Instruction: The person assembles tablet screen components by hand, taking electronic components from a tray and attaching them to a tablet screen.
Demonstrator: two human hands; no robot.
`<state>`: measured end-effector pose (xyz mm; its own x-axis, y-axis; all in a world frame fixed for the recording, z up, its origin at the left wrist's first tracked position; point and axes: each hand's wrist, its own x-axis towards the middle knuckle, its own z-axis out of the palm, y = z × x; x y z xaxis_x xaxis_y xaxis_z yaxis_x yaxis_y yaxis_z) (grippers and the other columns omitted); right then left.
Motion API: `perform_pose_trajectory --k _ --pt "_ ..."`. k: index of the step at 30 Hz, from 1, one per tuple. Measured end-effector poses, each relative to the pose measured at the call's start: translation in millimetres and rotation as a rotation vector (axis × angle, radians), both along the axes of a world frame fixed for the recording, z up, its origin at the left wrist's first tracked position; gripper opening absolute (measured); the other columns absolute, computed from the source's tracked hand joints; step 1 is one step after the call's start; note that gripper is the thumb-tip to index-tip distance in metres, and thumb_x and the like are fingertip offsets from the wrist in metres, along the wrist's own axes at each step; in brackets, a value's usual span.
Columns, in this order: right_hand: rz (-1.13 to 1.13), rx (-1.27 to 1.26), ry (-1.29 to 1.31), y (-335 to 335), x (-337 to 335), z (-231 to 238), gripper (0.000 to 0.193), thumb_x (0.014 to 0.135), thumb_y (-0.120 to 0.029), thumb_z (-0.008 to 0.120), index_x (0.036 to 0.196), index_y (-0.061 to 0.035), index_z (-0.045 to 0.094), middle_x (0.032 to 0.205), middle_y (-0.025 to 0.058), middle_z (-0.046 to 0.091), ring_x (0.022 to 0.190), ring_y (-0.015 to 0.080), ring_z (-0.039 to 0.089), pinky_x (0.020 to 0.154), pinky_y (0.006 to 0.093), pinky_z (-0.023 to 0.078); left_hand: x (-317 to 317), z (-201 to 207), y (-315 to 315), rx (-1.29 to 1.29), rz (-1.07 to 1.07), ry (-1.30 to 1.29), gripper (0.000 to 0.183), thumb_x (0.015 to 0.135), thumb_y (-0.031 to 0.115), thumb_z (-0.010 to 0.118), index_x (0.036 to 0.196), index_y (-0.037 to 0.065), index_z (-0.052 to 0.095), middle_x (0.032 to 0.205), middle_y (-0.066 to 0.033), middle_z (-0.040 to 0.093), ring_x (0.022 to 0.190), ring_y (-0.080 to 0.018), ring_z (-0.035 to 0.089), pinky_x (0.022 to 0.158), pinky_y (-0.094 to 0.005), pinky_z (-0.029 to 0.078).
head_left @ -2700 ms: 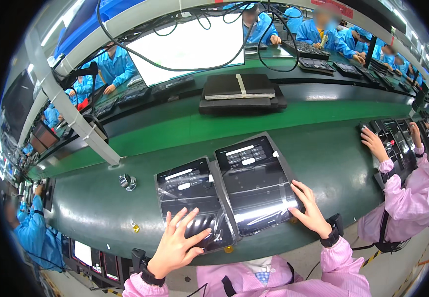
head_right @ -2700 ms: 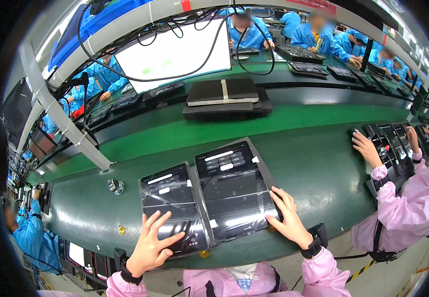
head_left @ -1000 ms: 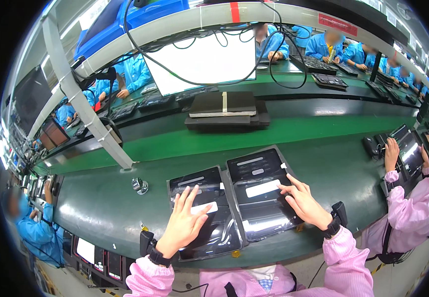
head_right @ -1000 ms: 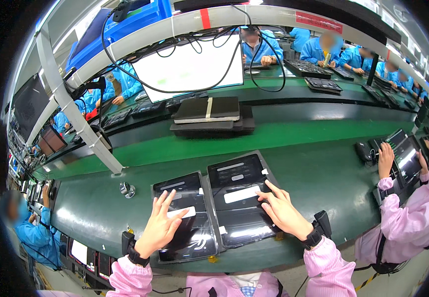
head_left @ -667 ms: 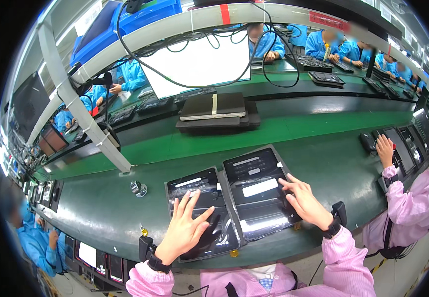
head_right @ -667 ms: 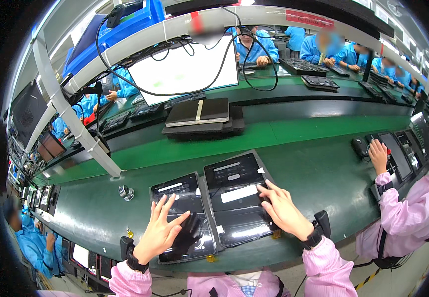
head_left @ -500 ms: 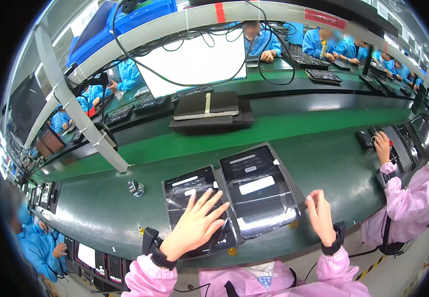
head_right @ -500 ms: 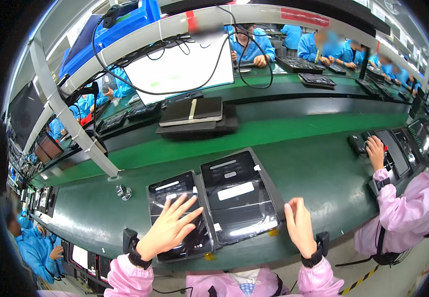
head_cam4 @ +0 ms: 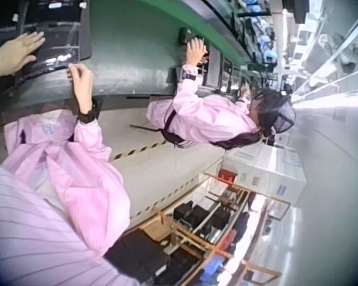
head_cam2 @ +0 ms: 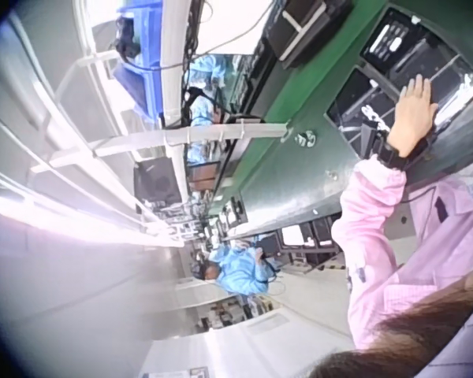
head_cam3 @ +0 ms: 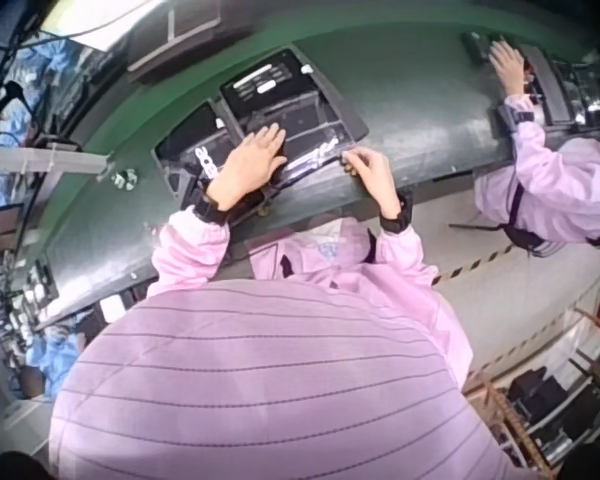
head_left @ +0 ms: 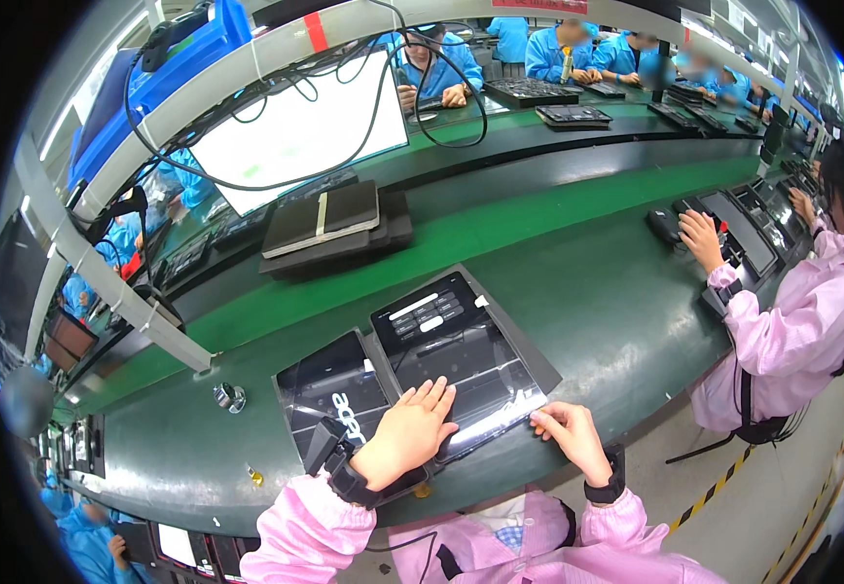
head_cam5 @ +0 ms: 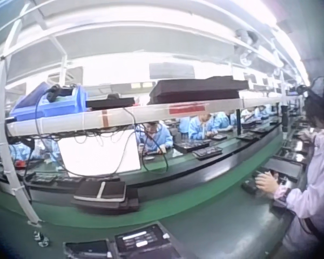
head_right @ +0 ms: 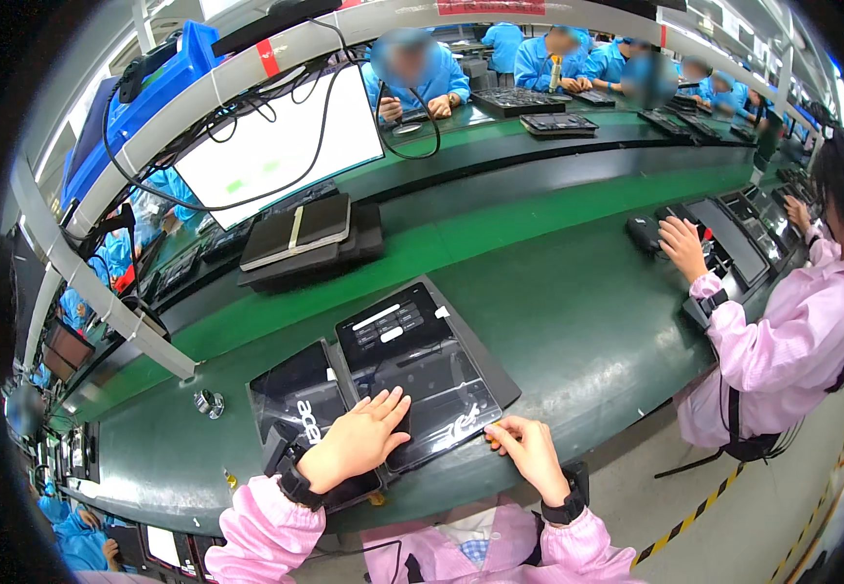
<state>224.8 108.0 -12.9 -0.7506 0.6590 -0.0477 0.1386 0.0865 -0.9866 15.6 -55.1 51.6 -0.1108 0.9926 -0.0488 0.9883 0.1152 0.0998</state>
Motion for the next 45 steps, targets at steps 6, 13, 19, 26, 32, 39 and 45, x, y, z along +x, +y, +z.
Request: perform_pose_trajectory --k 6,13,19,26,32,39,45 --pt "0.049 -0.210 -0.073 -17.0 35.2 2.0 0.019 0.089 -0.015 0.061 0.088 0.0024 0.069 0.078 0.0060 0.069 0.065 0.0083 0.063 0.053 0.0211 0.045 0.7 -2.4 -1.9 0.008 0.045 0.012 0.052 0.093 0.034 0.051 0.132 0.000 0.045 0.136 -0.0194 0.046 0.122 -0.0338 0.048 0.103 -0.0407 0.039" --pt "0.215 -0.239 -0.008 -86.2 14.2 28.7 0.034 0.095 -0.004 0.047 0.129 -0.0030 0.047 0.080 0.0066 0.064 0.067 0.0082 0.059 0.062 0.0221 0.049 -9.4 25.5 -15.3 -0.019 -0.021 -0.071 0.054 0.092 0.038 0.052 0.131 0.001 0.045 0.130 -0.0234 0.050 0.118 -0.0386 0.050 0.102 -0.0415 0.039" --pt "0.423 -0.103 0.019 -126.5 -24.0 12.9 0.024 0.096 -0.005 0.041 0.115 0.0019 0.056 0.081 0.0080 0.064 0.071 0.0118 0.062 0.065 0.0251 0.051 -6.7 44.2 -75.3 0.028 0.111 -0.100 0.055 0.091 0.035 0.056 0.135 0.005 0.041 0.133 -0.0246 0.047 0.123 -0.0412 0.045 0.103 -0.0437 0.038" --pt "0.374 -0.092 0.013 -155.1 -45.1 6.5 0.021 0.094 -0.013 0.055 0.100 0.0056 0.063 0.072 0.0074 0.066 0.063 0.0113 0.064 0.057 0.0239 0.051 12.8 45.8 -148.3 -0.012 0.255 -0.112 0.059 0.088 0.035 0.059 0.135 0.005 0.042 0.134 -0.0264 0.044 0.126 -0.0426 0.041 0.104 -0.0455 0.035" --pt "0.360 -0.073 0.040 -156.0 -47.1 8.6 0.022 0.094 -0.014 0.053 0.094 0.0056 0.064 0.070 0.0086 0.066 0.062 0.0122 0.066 0.054 0.0239 0.052 47.1 38.4 -168.0 -0.012 0.304 -0.038 0.064 0.085 0.036 0.062 0.134 0.000 0.041 0.136 -0.0271 0.042 0.128 -0.0411 0.039 0.103 -0.0465 0.036" --pt "0.398 -0.083 -0.027 -153.2 -36.5 14.4 0.023 0.094 -0.015 0.053 0.091 0.0049 0.064 0.065 0.0087 0.065 0.059 0.0128 0.064 0.055 0.0246 0.050 37.4 14.4 -151.5 0.030 0.292 -0.043 0.053 0.090 0.032 0.056 0.131 0.001 0.046 0.135 -0.0243 0.044 0.127 -0.0364 0.043 0.103 -0.0451 0.037" --pt "0.700 0.081 -0.058 -148.4 10.8 11.1 0.022 0.094 -0.015 0.052 0.095 0.0028 0.065 0.080 0.0096 0.069 0.071 0.0127 0.066 0.064 0.0264 0.052 17.2 32.2 -155.6 0.063 0.315 -0.139 0.058 0.084 0.034 0.065 0.130 0.004 0.048 0.134 -0.0275 0.042 0.126 -0.0421 0.041 0.103 -0.0456 0.037"
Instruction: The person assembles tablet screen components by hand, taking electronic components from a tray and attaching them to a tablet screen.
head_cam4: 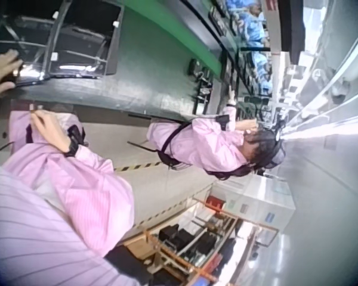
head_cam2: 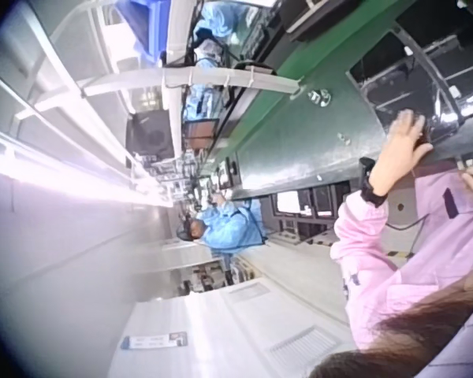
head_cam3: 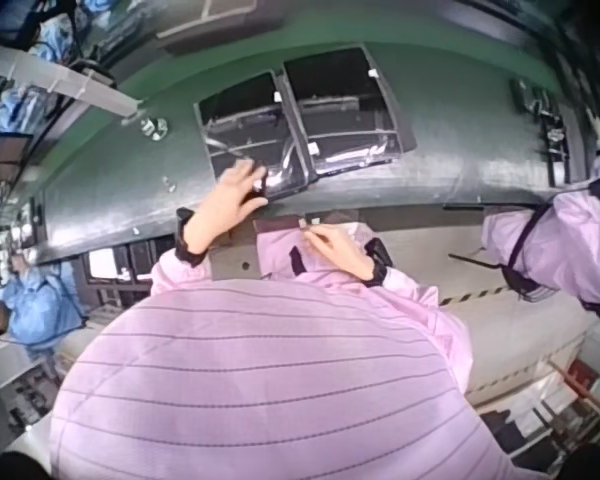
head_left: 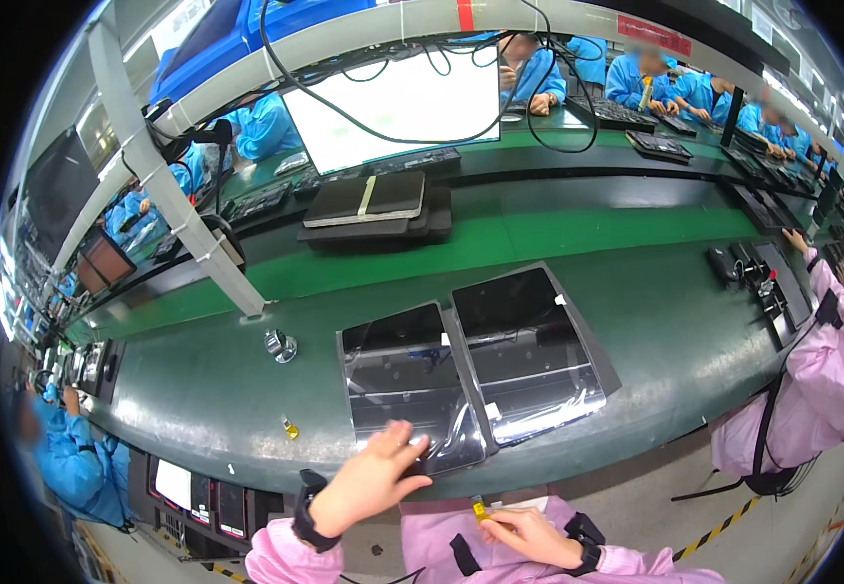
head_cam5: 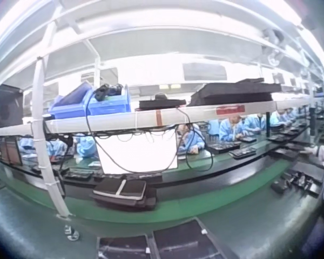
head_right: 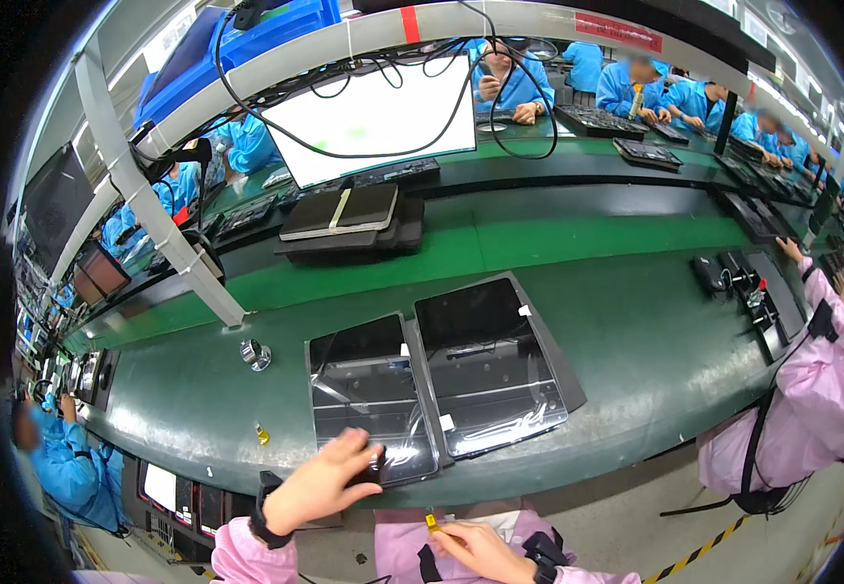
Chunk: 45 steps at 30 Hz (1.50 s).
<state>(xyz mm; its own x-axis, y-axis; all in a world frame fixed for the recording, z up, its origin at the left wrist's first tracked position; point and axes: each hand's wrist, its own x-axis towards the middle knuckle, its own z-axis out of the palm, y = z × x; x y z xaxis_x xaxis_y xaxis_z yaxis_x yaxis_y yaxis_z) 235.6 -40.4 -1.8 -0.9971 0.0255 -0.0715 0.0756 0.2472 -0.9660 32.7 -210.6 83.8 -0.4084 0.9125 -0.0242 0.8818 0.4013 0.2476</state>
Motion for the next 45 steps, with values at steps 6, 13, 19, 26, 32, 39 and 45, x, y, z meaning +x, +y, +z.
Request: perform_pose_trajectory --k 6,13,19,26,32,39,45 --pt "-0.529 -0.124 0.106 80.2 18.4 20.5 0.016 0.092 -0.005 0.049 0.086 0.0035 0.061 0.083 0.0088 0.068 0.074 0.0136 0.065 0.067 0.0278 0.052 4.2 -12.4 -33.8 -0.018 0.258 -0.267 0.109 0.070 0.047 0.078 0.145 -0.002 0.015 0.128 -0.0549 0.016 0.114 -0.0624 0.038 0.095 -0.0450 0.043" --pt "-0.559 0.334 0.263 159.2 2.1 36.8 0.015 0.092 -0.006 0.049 0.084 0.0032 0.058 0.079 0.0161 0.064 0.073 0.0312 0.063 0.066 0.0357 0.048 -9.9 -32.1 4.6 0.059 0.309 -0.065 0.107 0.061 0.037 0.085 0.144 0.006 0.026 0.130 -0.0526 0.017 0.105 -0.0584 0.048 0.089 -0.0433 0.048" --pt "-0.488 0.558 0.400 202.5 -19.6 18.9 0.011 0.092 -0.005 0.050 0.092 0.0043 0.056 0.080 0.0174 0.061 0.073 0.0364 0.060 0.068 0.0399 0.047 -40.6 -43.1 68.1 0.102 0.230 -0.061 0.101 0.059 0.035 0.086 0.141 0.008 0.035 0.127 -0.0528 0.023 0.094 -0.0537 0.056 0.084 -0.0401 0.050" --pt "-0.573 0.639 0.506 290.1 -68.9 -1.6 0.009 0.090 -0.003 0.052 0.086 0.0031 0.057 0.081 0.0185 0.060 0.076 0.0381 0.059 0.072 0.0410 0.047 -125.8 -54.9 168.9 0.102 0.125 0.005 0.104 0.057 0.040 0.086 0.142 0.008 0.035 0.128 -0.0548 0.017 0.109 -0.0548 0.049 0.095 -0.0415 0.045" --pt "-0.570 0.751 0.439 354.9 -156.5 -7.4 0.011 0.087 -0.005 0.051 0.081 0.0020 0.057 0.089 0.0262 0.060 0.109 0.0425 0.053 0.088 0.0457 0.047 -220.9 -56.7 242.0 0.051 0.180 -0.180 0.105 0.053 0.044 0.087 0.140 0.009 0.039 0.134 -0.0480 0.022 0.129 -0.0519 0.030 0.105 -0.0430 0.036" --pt "-0.618 0.732 0.460 408.1 -230.6 -27.7 0.015 0.086 -0.007 0.051 0.077 0.0018 0.060 0.090 0.0261 0.061 0.109 0.0416 0.054 0.089 0.0460 0.047 -286.5 -78.0 294.2 0.094 0.232 -0.117 0.102 0.057 0.046 0.084 0.142 0.014 0.038 0.135 -0.0467 0.020 0.124 -0.0478 0.040 0.105 -0.0369 0.036" --pt "-0.604 0.788 0.403 407.0 -262.3 -31.3 0.016 0.084 -0.007 0.052 0.077 0.0014 0.065 0.083 0.0240 0.062 0.099 0.0393 0.059 0.091 0.0437 0.048 -335.6 -94.7 291.2 -0.010 0.253 -0.139 0.107 0.050 0.045 0.086 0.142 0.016 0.038 0.138 -0.0348 0.033 0.130 -0.0442 0.035 0.105 -0.0458 0.034"
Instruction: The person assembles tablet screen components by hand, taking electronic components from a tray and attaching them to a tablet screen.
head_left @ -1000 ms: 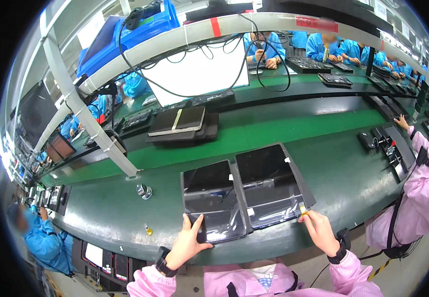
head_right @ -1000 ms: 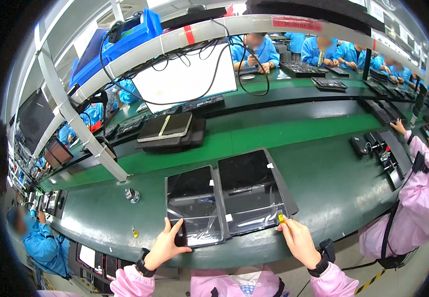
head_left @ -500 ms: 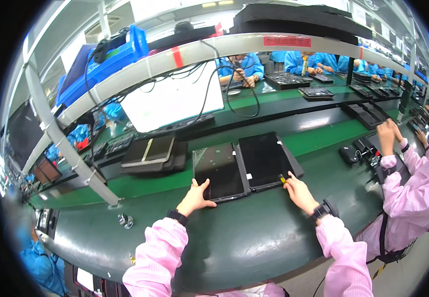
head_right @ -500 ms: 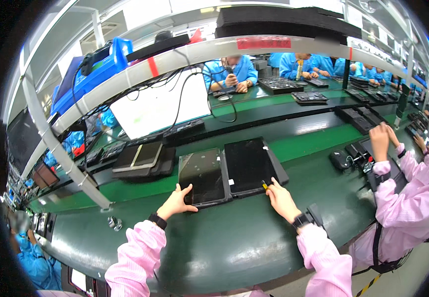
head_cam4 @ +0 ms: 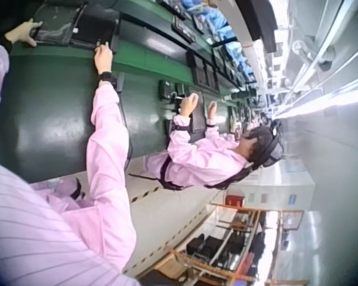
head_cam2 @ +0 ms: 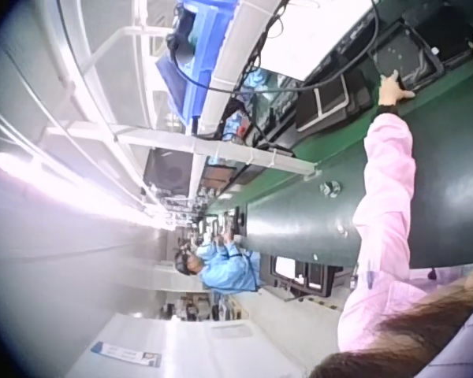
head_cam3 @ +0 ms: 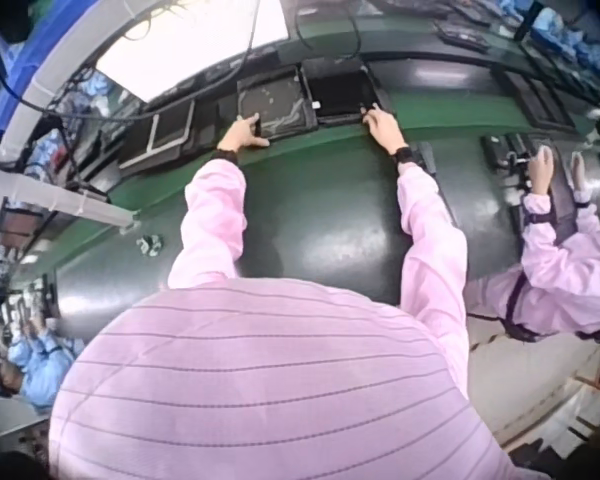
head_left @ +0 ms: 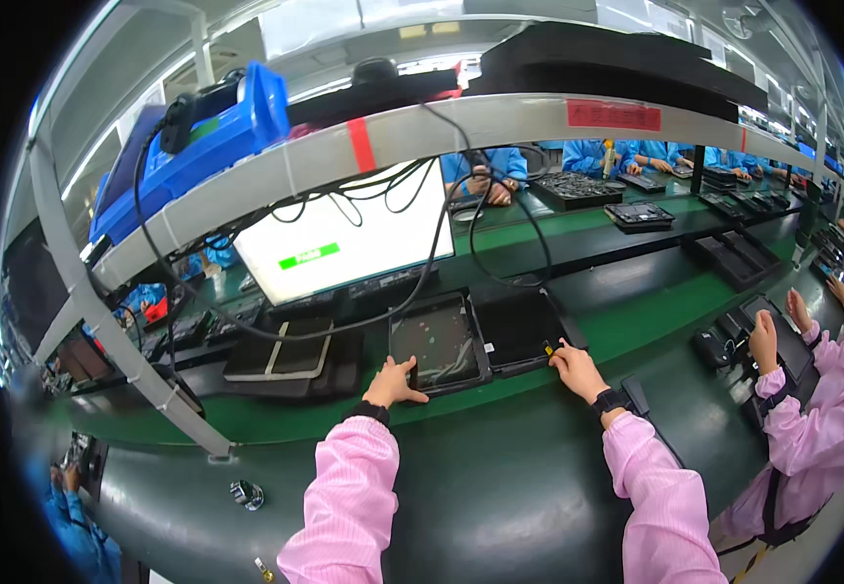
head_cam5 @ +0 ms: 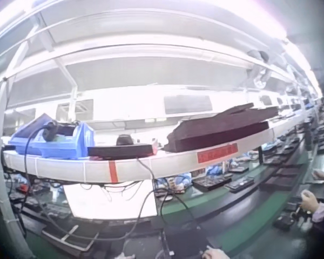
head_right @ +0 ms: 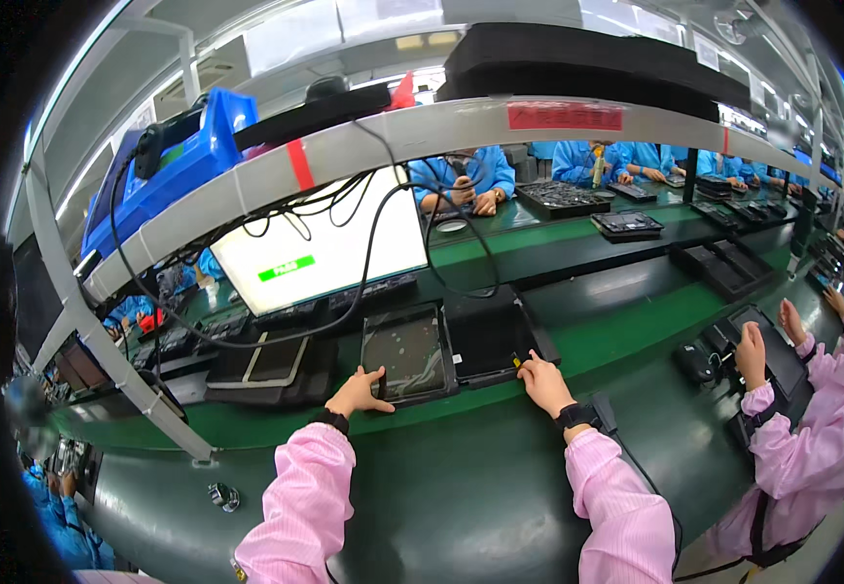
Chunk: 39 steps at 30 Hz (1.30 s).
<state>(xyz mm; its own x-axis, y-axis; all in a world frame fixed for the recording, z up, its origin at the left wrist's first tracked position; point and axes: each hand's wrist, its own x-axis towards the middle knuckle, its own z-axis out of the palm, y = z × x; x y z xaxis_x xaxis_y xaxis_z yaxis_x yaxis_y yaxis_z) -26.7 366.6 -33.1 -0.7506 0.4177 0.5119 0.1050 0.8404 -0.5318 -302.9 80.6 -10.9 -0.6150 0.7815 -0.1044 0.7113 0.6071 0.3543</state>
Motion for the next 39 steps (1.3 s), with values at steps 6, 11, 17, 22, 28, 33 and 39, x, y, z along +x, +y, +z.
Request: perform_pose_trajectory --k 6,11,17,22,28,33,39 --pt "-0.022 -0.223 0.184 -24.7 -2.6 23.2 0.018 0.088 -0.007 0.052 0.088 0.0055 0.065 0.077 0.0189 0.065 0.074 0.0315 0.065 0.069 0.0374 0.050 41.4 90.8 -65.3 -0.358 -0.085 0.069 0.078 0.068 0.060 0.069 0.128 0.011 0.055 0.131 -0.0149 0.052 0.124 -0.0339 0.045 0.108 -0.0544 0.024" --pt "0.079 -0.129 0.200 -68.9 32.5 38.9 0.016 0.090 -0.005 0.051 0.095 0.0050 0.063 0.078 0.0160 0.064 0.074 0.0303 0.064 0.070 0.0354 0.049 98.3 141.2 -204.3 -0.159 -0.091 0.276 0.060 0.077 0.048 0.067 0.119 0.006 0.060 0.124 -0.0202 0.057 0.114 -0.0355 0.053 0.104 -0.0462 0.033" --pt "0.187 -0.180 0.212 -143.3 49.1 33.4 0.016 0.092 -0.006 0.051 0.099 0.0038 0.062 0.079 0.0131 0.065 0.075 0.0263 0.064 0.071 0.0326 0.048 116.6 126.7 -399.6 0.079 0.392 0.594 0.041 0.077 0.025 0.071 0.112 0.007 0.062 0.132 -0.0205 0.048 0.124 -0.0377 0.043 0.107 -0.0489 0.029" --pt "0.164 -0.287 0.259 -173.6 47.1 13.5 0.019 0.093 -0.006 0.049 0.106 0.0026 0.061 0.077 0.0109 0.064 0.074 0.0237 0.064 0.072 0.0320 0.048 114.0 66.2 -479.8 0.186 0.687 0.896 0.034 0.085 0.015 0.061 0.117 0.004 0.055 0.130 -0.0183 0.047 0.125 -0.0360 0.040 0.110 -0.0513 0.024" --pt "0.132 -0.427 0.230 -189.8 44.5 -4.1 0.020 0.096 -0.009 0.044 0.098 0.0026 0.059 0.075 0.0096 0.062 0.071 0.0170 0.062 0.069 0.0287 0.047 118.3 -7.8 -450.2 0.717 0.798 0.826 0.028 0.089 0.011 0.055 0.115 0.000 0.053 0.117 -0.0159 0.053 0.118 -0.0326 0.046 0.105 -0.0416 0.032" --pt "0.096 -0.414 0.222 -192.5 48.3 1.3 0.021 0.097 -0.013 0.044 0.095 0.0025 0.058 0.074 0.0093 0.061 0.069 0.0159 0.061 0.066 0.0291 0.047 98.9 -0.9 -422.3 0.943 0.642 0.486 0.037 0.086 0.015 0.062 0.120 0.003 0.054 0.120 -0.0142 0.054 0.117 -0.0293 0.049 0.100 -0.0370 0.037" --pt "0.083 -0.396 0.197 -193.2 47.9 -0.3 0.021 0.096 -0.014 0.045 0.095 0.0026 0.057 0.080 0.0114 0.061 0.068 0.0181 0.061 0.064 0.0302 0.047 103.1 16.1 -389.2 0.827 0.385 0.452 0.061 0.073 0.020 0.077 0.126 0.006 0.052 0.126 -0.0133 0.055 0.118 -0.0280 0.051 0.100 -0.0367 0.039"
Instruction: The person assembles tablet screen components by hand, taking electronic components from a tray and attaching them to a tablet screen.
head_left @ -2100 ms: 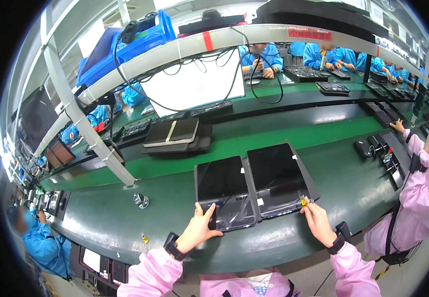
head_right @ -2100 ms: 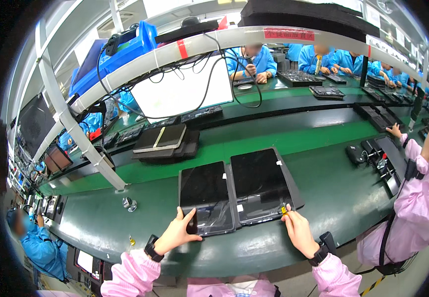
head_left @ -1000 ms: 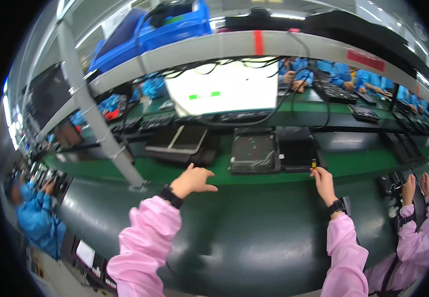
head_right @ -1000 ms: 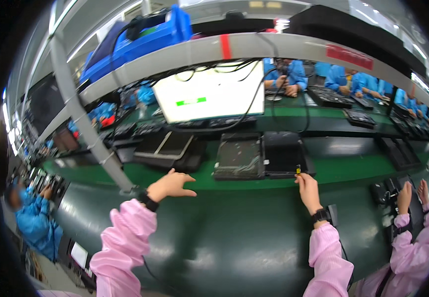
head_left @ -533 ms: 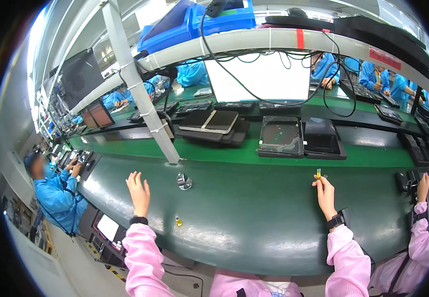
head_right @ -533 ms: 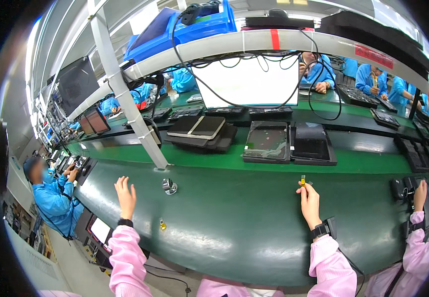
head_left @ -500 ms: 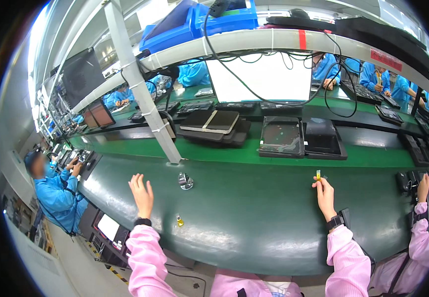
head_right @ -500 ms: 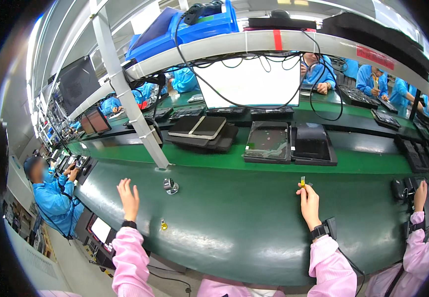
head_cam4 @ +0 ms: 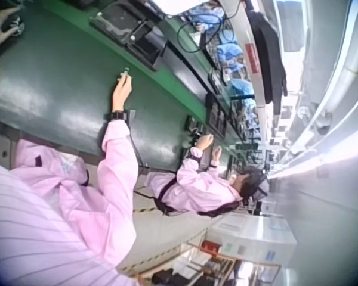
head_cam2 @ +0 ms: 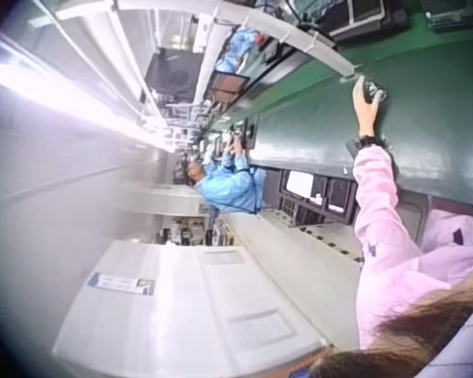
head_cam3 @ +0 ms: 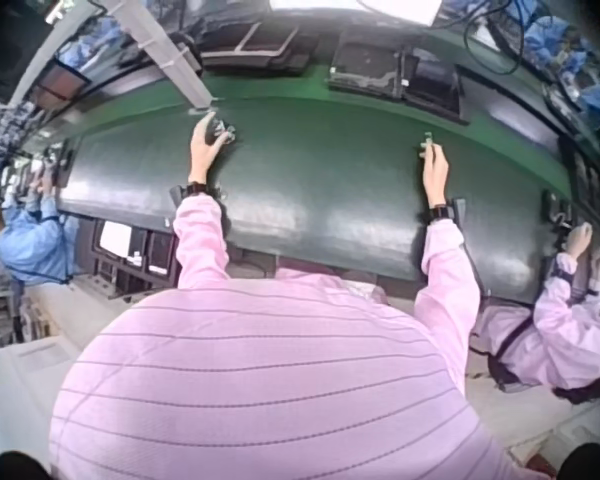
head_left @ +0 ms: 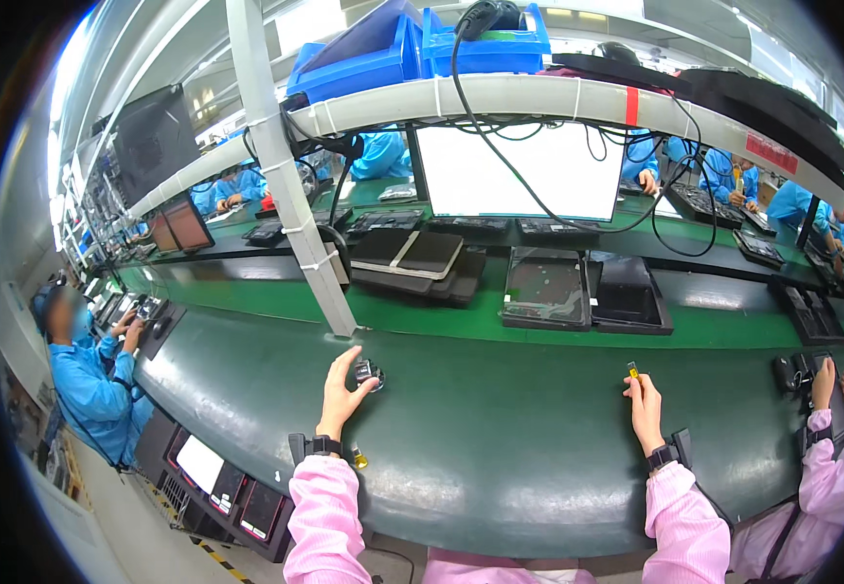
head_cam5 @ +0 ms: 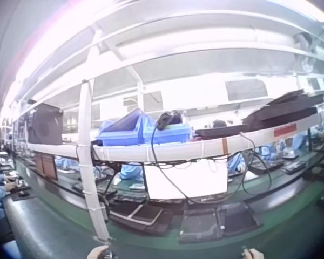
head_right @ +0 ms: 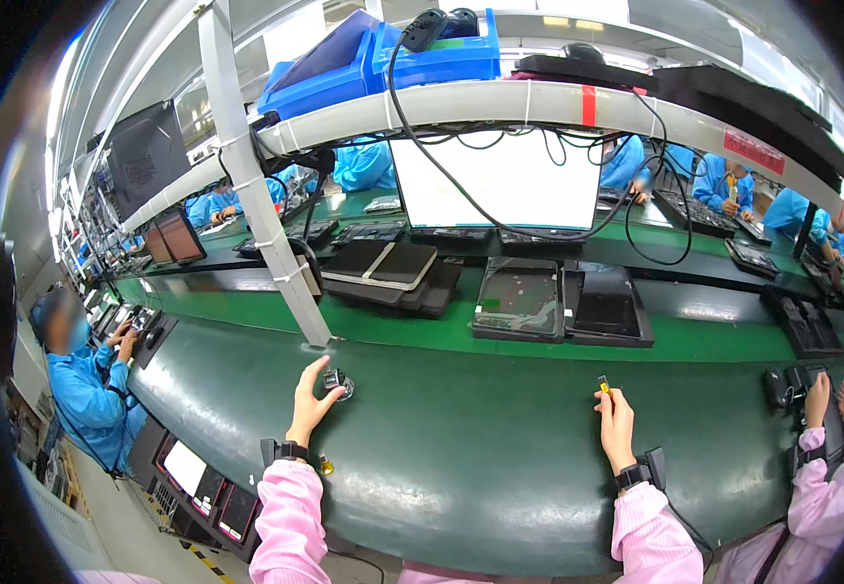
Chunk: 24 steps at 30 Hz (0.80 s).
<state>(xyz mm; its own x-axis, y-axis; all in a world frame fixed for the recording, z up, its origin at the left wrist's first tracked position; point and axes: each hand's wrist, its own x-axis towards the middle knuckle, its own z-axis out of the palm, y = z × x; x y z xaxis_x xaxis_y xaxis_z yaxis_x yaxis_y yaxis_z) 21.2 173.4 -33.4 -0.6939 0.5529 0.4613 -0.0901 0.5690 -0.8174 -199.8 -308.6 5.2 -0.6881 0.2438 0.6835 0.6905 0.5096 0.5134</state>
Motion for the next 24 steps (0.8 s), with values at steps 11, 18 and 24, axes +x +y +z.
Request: perform_pose_trajectory --k 11,18,24 --pt "0.004 0.016 -0.058 -4.5 5.0 6.1 0.020 0.096 -0.013 0.046 0.095 0.0027 0.058 0.078 0.0105 0.061 0.068 0.0165 0.060 0.064 0.0292 0.046 -10.8 -11.4 1.3 0.052 -0.036 -0.112 0.051 0.064 0.012 0.084 0.107 -0.001 0.060 0.106 -0.0120 0.065 0.100 -0.0219 0.062 0.089 -0.0319 0.047" --pt "0.010 0.032 -0.027 -5.1 3.2 0.5 0.019 0.096 -0.012 0.046 0.093 0.0031 0.057 0.079 0.0107 0.061 0.067 0.0166 0.059 0.063 0.0292 0.046 -2.5 -11.9 6.5 0.090 -0.010 -0.107 0.044 0.065 0.009 0.082 0.102 -0.002 0.061 0.102 -0.0135 0.064 0.096 -0.0261 0.062 0.085 -0.0333 0.049" --pt "-0.004 0.015 -0.010 -4.9 5.6 8.6 0.020 0.096 -0.013 0.047 0.094 0.0030 0.058 0.078 0.0100 0.062 0.068 0.0160 0.060 0.064 0.0289 0.046 -4.9 -4.5 7.8 0.068 -0.022 -0.059 0.044 0.064 0.010 0.083 0.099 -0.002 0.060 0.098 -0.0121 0.063 0.093 -0.0250 0.062 0.084 -0.0325 0.048"
